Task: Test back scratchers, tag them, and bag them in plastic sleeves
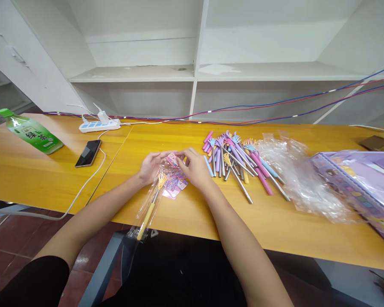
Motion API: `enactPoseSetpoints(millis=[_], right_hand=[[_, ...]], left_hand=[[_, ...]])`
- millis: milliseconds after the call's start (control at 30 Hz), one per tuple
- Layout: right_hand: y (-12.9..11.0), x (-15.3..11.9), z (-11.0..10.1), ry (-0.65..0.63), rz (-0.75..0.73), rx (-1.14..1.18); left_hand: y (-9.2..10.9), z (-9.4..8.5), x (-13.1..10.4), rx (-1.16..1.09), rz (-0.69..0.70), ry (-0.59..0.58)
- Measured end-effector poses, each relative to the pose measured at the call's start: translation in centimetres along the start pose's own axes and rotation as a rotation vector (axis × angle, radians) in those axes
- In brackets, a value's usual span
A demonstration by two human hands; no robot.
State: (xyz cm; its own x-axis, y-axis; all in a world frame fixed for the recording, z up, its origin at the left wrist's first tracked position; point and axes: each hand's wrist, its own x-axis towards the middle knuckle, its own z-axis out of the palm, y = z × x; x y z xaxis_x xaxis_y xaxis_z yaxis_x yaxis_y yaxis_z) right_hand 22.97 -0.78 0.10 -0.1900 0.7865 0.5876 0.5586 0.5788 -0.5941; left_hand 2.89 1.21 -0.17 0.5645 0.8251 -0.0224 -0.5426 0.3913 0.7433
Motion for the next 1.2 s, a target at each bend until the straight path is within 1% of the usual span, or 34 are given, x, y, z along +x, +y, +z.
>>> enactPoseSetpoints(millis=[300, 433, 533, 700, 933, 1200], right_hand=[[0.1, 0.0, 0.2, -0.019, -0.052, -0.021], [0.0, 0.0, 0.2, -0.008, -0.07, -0.001], [0.0, -0.2, 0.2, -0.033, -0.082, 0.03], [-0.2, -0.3, 0.5, -0.072, -0.114, 0.036], [-0.3, -0.4, 0.5, -0.034, -0.062, -0.004], [-0.7, -0.4, 0.5, -0.09, -0.066, 0.014]], left_hand=[[0.1, -0.2, 0.0, 0.008, -0.018, 0.007], [0.4, 0.3, -0.3, -0.002, -0.017, -0.027], [0.7, 0.7, -0.5, -0.031, -0.011, -0.05], [0.7, 1.0, -0.6, -0.05, -0.001, -0.041], [0.7, 0.9, -0.4, -0.049, 0.094, 0.004], [0.9, 1.2, -0.6, -0.03, 0.122, 0.013]])
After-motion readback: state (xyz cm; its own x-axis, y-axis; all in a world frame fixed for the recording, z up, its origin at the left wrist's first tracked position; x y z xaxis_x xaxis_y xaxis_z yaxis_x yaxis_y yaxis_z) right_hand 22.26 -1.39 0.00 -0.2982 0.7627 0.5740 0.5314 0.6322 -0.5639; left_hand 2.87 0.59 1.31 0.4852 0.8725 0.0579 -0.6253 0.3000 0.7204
